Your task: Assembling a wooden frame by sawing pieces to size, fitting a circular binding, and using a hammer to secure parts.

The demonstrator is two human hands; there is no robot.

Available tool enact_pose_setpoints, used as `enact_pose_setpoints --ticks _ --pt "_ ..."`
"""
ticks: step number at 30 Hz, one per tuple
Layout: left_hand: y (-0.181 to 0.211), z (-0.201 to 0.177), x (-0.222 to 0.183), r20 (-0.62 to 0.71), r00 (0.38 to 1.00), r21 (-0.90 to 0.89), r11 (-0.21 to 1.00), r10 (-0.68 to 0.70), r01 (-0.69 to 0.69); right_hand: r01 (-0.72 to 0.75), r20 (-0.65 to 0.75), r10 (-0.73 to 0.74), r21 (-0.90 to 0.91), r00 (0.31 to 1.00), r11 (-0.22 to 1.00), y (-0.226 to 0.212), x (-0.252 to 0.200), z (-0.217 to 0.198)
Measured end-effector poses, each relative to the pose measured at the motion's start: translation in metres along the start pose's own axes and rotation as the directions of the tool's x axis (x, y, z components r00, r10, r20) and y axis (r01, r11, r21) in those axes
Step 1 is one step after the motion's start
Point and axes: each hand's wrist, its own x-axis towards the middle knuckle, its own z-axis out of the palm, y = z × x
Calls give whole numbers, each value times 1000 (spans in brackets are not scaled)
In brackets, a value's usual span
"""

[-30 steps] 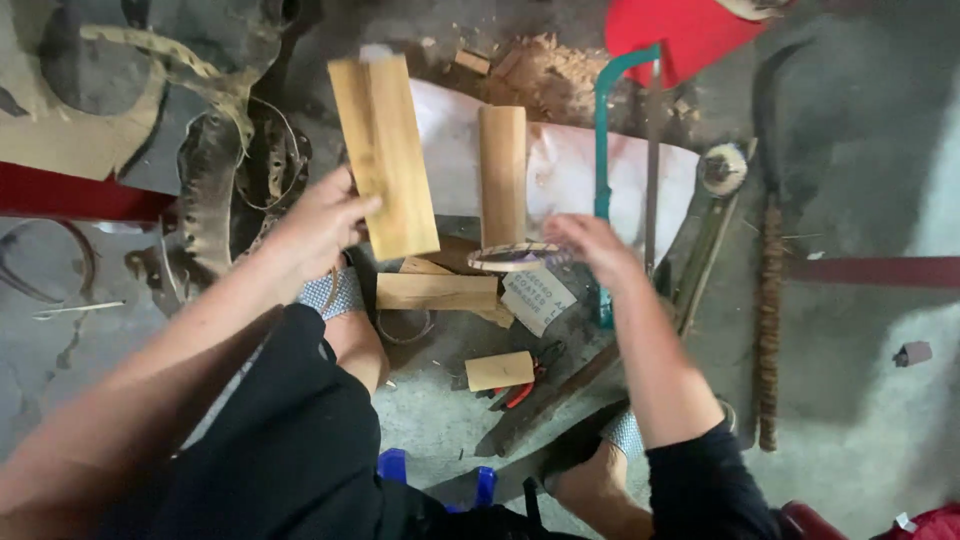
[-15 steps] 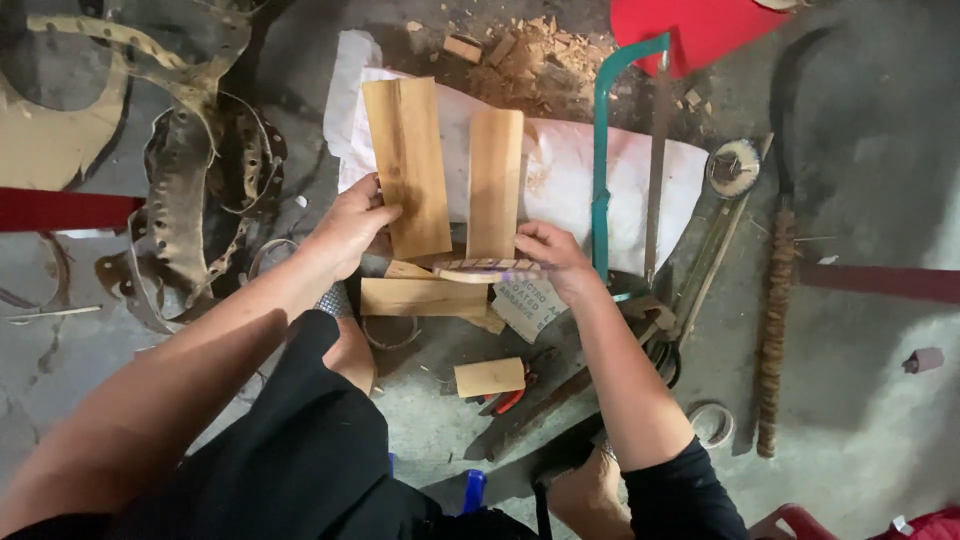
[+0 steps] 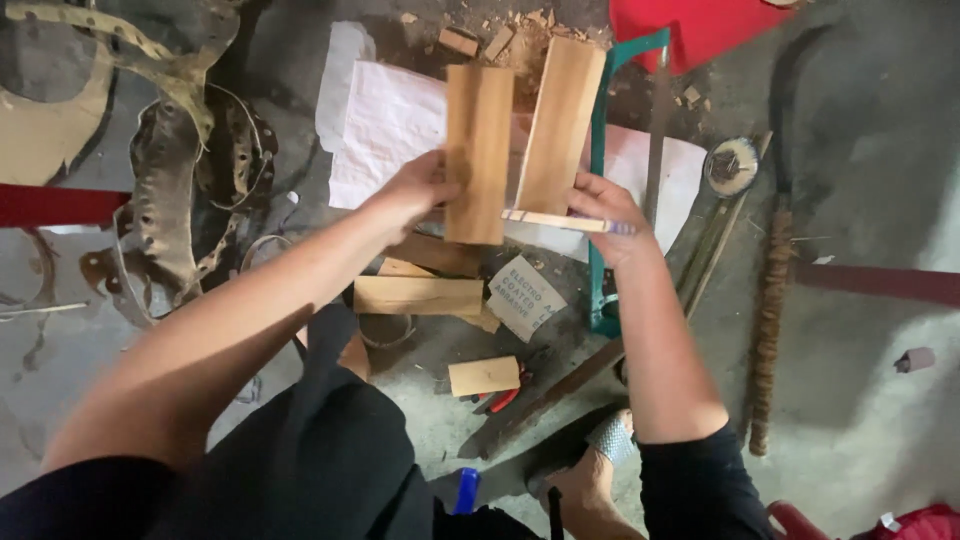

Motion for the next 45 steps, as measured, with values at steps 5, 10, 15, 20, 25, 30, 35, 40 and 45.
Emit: enact_pose_setpoints --ticks 5,10,15,20,25,30,35,40,45 --pt "-12 5 28 -14 1000 -129 992 -21 19 -84 65 86 -42 994 996 11 21 -12" --pt "-19 5 42 -76 997 55 998 -19 24 -147 32 151 -118 988 982 17 26 -6" --pt "-43 2 57 -112 994 109 994 -18 30 -144 21 150 -167 989 975 12 29 -13" --pt "-22 5 39 -110 994 99 995 -21 32 -147 -10 149 -256 989 956 12 30 -26" --pt "-16 7 36 -125 991 146 987 -41 60 -168 -51 160 -248 986 954 7 23 -10" --pt "8 9 15 -110 994 285 957 -18 49 -156 -42 151 -246 988 957 -6 14 4" --pt "20 11 6 -62 998 349 937 13 10 -113 -49 101 -421 994 900 -20 9 21" --pt "26 10 3 -41 999 385 923 25 -7 -97 -65 75 -460 995 882 -21 12 24" --pt "20 8 5 -43 999 358 933 33 -15 -35 -88 -22 -601 996 798 -22 16 31"
